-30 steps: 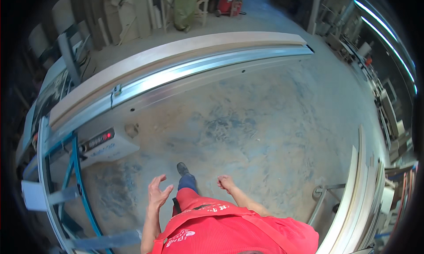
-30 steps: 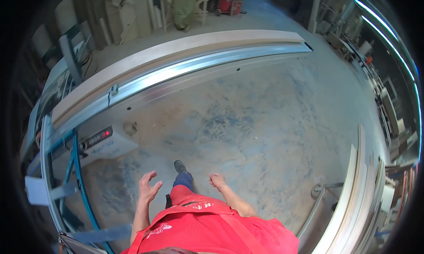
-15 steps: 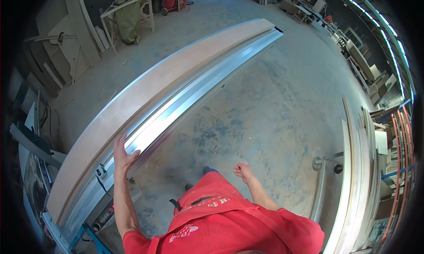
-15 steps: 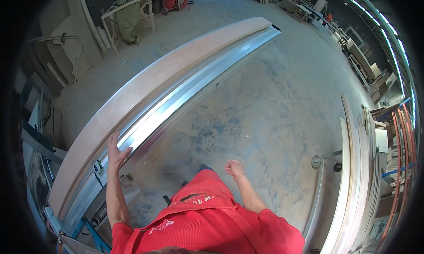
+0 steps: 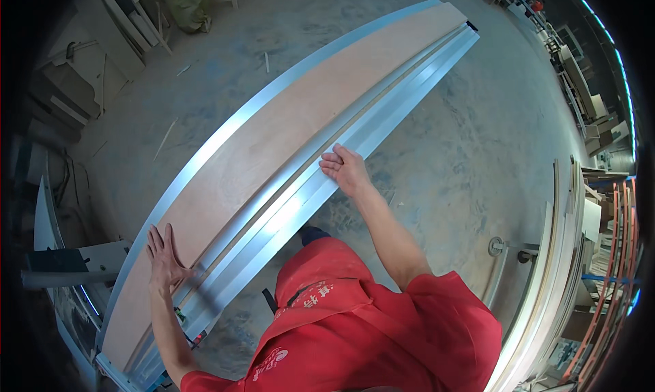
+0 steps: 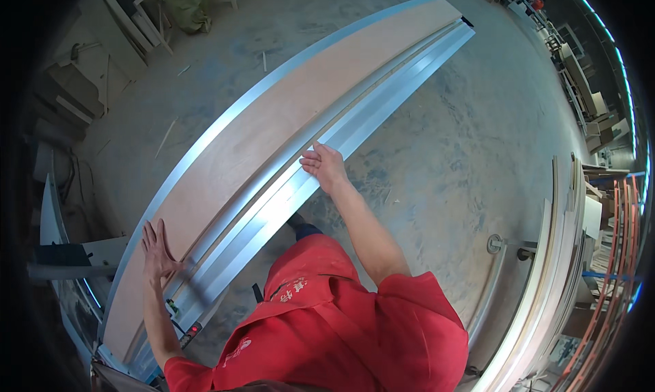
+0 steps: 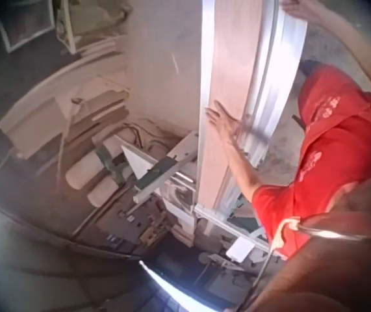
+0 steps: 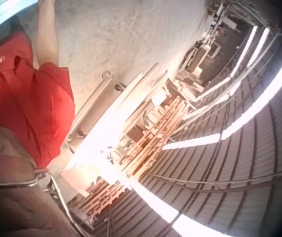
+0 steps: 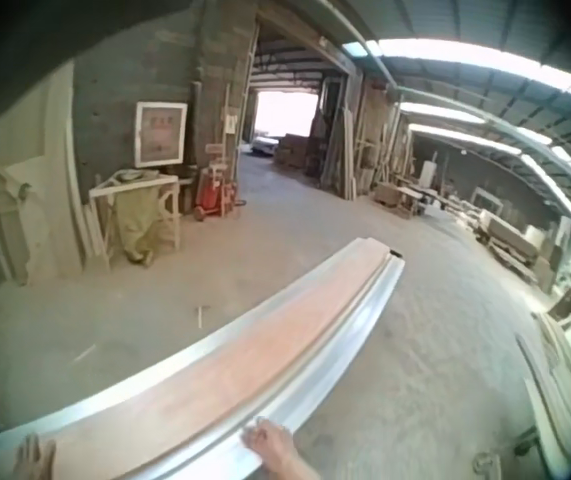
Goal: The person adjusts the fence on a sliding table saw, picks up a wooden board, aligns it against the fence, and cuts it using the table saw.
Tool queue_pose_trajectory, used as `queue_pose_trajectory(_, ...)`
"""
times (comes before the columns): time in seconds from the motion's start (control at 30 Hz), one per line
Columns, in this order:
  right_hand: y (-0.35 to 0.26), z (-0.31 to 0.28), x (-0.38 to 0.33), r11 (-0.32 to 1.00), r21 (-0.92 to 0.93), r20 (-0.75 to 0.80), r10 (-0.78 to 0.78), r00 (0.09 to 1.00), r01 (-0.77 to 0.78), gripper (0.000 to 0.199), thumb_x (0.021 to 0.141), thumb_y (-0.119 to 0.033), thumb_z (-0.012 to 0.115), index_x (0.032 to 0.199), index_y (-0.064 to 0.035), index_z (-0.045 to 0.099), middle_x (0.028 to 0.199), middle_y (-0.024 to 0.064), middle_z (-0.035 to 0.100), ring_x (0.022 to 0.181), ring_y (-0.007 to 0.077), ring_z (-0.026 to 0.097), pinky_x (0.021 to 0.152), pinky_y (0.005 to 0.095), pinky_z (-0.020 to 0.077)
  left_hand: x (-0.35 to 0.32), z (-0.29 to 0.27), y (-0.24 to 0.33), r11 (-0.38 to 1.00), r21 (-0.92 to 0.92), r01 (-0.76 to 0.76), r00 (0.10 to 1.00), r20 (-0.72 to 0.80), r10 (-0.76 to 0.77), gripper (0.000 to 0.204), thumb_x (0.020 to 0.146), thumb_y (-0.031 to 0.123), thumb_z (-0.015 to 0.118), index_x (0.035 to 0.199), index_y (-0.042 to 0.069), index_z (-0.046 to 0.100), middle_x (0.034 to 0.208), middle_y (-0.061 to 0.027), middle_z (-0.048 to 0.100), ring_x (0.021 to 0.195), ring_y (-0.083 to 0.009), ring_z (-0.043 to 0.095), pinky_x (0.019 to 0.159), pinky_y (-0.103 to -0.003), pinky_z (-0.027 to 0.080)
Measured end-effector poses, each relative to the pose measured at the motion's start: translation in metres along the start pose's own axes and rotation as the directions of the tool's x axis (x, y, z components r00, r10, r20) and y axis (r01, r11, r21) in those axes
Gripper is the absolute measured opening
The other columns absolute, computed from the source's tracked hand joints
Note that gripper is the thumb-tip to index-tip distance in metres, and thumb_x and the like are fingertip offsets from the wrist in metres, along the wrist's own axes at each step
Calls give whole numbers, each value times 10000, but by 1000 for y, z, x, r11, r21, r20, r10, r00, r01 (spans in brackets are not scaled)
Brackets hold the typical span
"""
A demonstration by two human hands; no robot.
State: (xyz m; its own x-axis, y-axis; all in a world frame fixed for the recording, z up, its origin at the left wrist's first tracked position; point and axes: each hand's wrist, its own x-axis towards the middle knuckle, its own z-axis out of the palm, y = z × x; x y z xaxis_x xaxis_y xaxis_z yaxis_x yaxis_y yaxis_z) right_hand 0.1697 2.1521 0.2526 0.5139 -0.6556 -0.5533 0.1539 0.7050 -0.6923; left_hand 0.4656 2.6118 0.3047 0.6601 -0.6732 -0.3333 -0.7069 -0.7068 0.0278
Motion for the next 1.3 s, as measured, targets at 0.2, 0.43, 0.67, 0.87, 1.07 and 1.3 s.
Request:
queue_pose_trajectory(0.2, -3, 47, 78, 965, -203, -79, 155, 985, -168, 361, 989, -357, 651, 1089, -19, 572, 982, 152, 672, 842, 274, 685, 783, 400, 574, 7, -23, 9, 999, -29, 14, 999, 53, -13, 1464, 348, 292, 960, 1614, 157, 237, 1635, -338, 139, 1533, -494, 125, 1210, -650, 177)
queue_pose_trajectory(0.43, -9, 44, 71, 957, -149, -102, 235, 967, -248, 420, 977, -396, 650, 1171, -29, 583, 1079, 156, 673, 1001, 302, 673, 892, 450, 554, -3, -36, 17, 1000, -17, 9, 998, 64, -8, 1380, 350, 291, 951, 1573, 156, 326, 1605, -341, 212, 1511, -494, 186, 1176, -649, 231)
queue_pose_trajectory(0.67, -36, 69, 30, 938, 315, -6, 155, 988, -145, 524, 1018, -436, 567, 1376, -53, 547, 1386, 128, 606, 1304, 342, 547, 1113, 537, 413, -69, -59, 58, 995, -47, 89, 988, 131, -83, 1318, 389, 278, 942, 1565, 215, 350, 1621, -327, 180, 1512, -494, 192, 1158, -653, 245)
queue_pose_trajectory(0.87, -41, 59, -20, 940, 324, 118, 67, 991, -102, 691, 1013, -563, 516, 1496, -72, 463, 1496, 135, 537, 1378, 368, 487, 1173, 568, 341, -162, -73, 86, 994, 15, 110, 977, -186, -105, 1220, 453, 200, 921, 1544, 259, 375, 1627, -332, 141, 1514, -523, 163, 1123, -665, 271)
queue_pose_trajectory(1.07, -44, 86, -112, 838, 528, 378, -88, 921, -136, 640, 1034, -566, 459, 1444, -78, 515, 1403, 122, 598, 1307, 345, 538, 1126, 547, 394, -313, -122, 100, 955, 259, 146, 727, -682, 74, 987, 665, 167, 912, 1530, 196, 439, 1582, -239, 340, 1425, -448, 380, 1081, -568, 374)
queue_pose_trajectory(1.3, 26, 100, -101, 576, 665, 746, -543, 386, -475, 288, 1068, -240, 417, 1141, -57, 626, 881, 7, 652, 810, 176, 622, 811, 371, 496, -430, -65, 78, 818, 567, -100, -110, -823, 557, 265, 912, 305, 745, 911, 40, 738, 808, -123, 685, 655, -339, 646, 593, -430, 514)
